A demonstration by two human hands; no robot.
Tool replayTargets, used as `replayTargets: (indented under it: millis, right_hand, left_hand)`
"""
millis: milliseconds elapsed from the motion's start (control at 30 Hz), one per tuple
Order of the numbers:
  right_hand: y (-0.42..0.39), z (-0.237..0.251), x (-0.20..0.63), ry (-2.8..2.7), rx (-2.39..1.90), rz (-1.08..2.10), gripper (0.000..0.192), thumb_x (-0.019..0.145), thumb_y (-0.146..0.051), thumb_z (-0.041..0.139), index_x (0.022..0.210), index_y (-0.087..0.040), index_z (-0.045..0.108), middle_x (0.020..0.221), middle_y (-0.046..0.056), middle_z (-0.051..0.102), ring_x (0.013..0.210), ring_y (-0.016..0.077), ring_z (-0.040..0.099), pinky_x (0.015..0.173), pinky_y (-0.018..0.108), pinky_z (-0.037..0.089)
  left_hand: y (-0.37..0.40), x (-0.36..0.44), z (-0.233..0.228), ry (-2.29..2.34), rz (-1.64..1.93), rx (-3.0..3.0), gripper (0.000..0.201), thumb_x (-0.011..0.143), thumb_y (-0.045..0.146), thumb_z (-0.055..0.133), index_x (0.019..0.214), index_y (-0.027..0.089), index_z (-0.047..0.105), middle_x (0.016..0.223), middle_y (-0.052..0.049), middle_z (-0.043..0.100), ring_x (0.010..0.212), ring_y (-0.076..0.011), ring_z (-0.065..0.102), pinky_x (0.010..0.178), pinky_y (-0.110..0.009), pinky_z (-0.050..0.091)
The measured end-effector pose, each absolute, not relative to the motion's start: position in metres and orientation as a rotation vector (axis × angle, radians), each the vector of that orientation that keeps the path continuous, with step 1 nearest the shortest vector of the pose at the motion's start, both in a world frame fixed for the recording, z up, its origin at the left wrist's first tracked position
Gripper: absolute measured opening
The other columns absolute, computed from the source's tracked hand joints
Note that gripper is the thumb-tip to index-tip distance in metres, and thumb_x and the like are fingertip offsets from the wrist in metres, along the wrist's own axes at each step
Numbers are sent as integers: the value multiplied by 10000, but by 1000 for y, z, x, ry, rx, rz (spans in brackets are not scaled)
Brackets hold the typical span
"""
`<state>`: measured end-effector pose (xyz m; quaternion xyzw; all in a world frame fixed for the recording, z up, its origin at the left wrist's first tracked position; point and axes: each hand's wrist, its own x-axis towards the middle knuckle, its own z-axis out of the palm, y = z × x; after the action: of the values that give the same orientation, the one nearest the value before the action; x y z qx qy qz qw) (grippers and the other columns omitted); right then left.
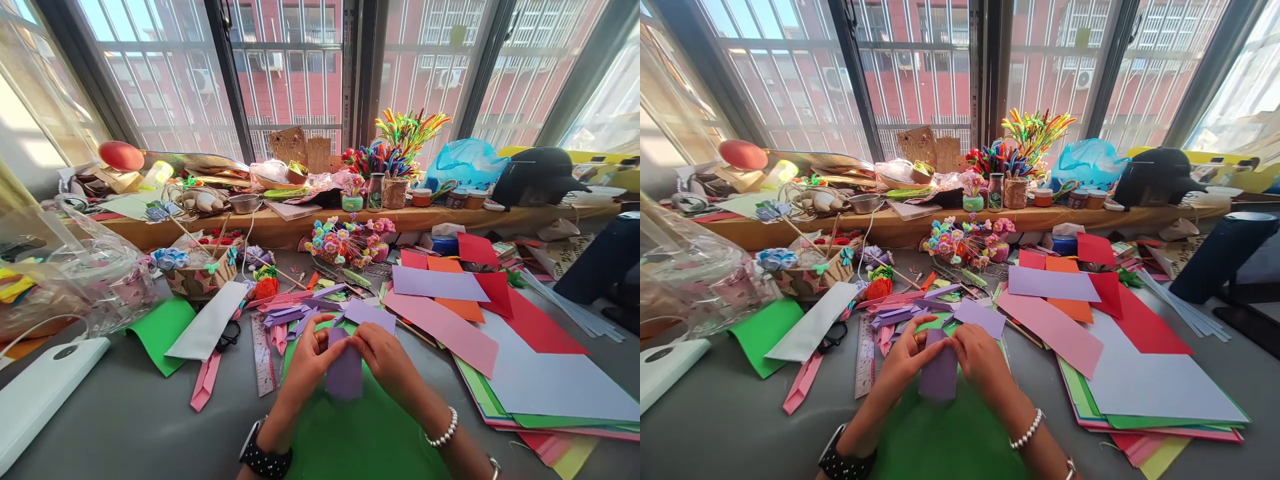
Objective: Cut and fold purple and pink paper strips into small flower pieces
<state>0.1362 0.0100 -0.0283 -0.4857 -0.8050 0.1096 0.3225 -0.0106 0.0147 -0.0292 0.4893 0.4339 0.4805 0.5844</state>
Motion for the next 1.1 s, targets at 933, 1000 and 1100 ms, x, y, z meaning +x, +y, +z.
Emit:
replayTargets:
  millis: [933,1000,1100]
  right_hand:
    - [7,-18,140,-1799,-1343,751,264,810,-343,424,607,-179,460,559,-16,507,518,111,455,480,218,352]
    - [7,-17,141,-1795,-1322,797,260,794,-348,444,599,-178,460,560,-17,504,527,112,459,493,220,361]
    - [7,-16,143,-1783,-1296,855,267,775,-352,472,577,-174,467,555,-15,507,521,108,458,489,218,365]
  left_hand:
    - [13,-11,-25,1059,1054,1059,532,613,297,681,1042,186,385,723,-15,632,663,-153,592,576,-238,427]
    - [13,-11,-25,1074,1047,1070,540,605,299,686,1041,187,388,699,-8,632,663,-162,600,571,-238,426]
    - [13,-11,-24,1069,1014,1068,573,581,296,701,1045,178,387,704,-15,639,680,-180,610,579,-247,429]
